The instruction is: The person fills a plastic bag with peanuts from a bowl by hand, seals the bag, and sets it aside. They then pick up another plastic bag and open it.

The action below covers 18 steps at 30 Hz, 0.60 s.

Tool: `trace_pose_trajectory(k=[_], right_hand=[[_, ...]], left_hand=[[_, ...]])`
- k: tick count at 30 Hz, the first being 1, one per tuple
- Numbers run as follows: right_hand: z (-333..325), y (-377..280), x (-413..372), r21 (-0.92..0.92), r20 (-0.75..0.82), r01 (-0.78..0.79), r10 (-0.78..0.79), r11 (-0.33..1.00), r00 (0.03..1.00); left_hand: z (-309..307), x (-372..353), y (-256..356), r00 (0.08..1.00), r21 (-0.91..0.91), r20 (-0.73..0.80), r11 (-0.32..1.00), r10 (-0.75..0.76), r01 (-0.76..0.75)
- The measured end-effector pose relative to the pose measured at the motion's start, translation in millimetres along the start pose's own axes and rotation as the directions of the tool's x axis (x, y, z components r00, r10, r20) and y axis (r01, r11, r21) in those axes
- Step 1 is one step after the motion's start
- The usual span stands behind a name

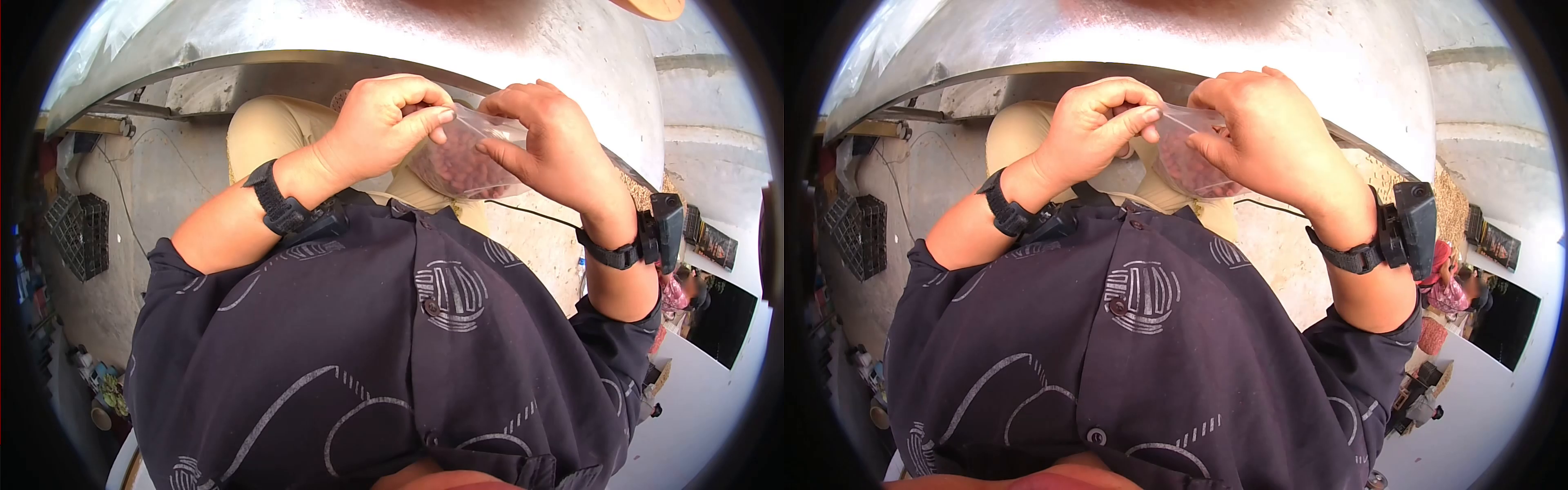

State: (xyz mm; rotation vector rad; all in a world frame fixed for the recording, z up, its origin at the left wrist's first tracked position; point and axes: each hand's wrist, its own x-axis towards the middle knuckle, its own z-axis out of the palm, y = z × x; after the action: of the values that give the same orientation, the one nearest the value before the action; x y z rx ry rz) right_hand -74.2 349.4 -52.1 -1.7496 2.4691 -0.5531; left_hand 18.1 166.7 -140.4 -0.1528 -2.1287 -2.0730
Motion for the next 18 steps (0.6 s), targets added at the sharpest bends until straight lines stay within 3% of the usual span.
trace_pose_trajectory(k=[3,12,15,18], right_hand=[[2,2,0,0.011,0.019,-0.054,0.054,0.998,0.998],[12,-2,6,-0.034,-0.075,0.003,-0.006,0.999,0.997],[14,-8,13,-0.149,-0.018,-0.022,0.02,0.989,1.0],[17,-9,16,-0.149,0.009,-0.063,0.065,0.987,0.998]], left_hand=[[-5,2,6,0.994,-0.066,0.062,0.993,-0.09,0.094],[-3,4,7,0.994,-0.01,0.06,0.995,-0.094,0.095],[-3,3,8,0.992,-0.01,0.074,0.995,-0.099,0.1],[-4,1,11,0.984,-0.057,0.08,0.985,-0.157,0.162]])
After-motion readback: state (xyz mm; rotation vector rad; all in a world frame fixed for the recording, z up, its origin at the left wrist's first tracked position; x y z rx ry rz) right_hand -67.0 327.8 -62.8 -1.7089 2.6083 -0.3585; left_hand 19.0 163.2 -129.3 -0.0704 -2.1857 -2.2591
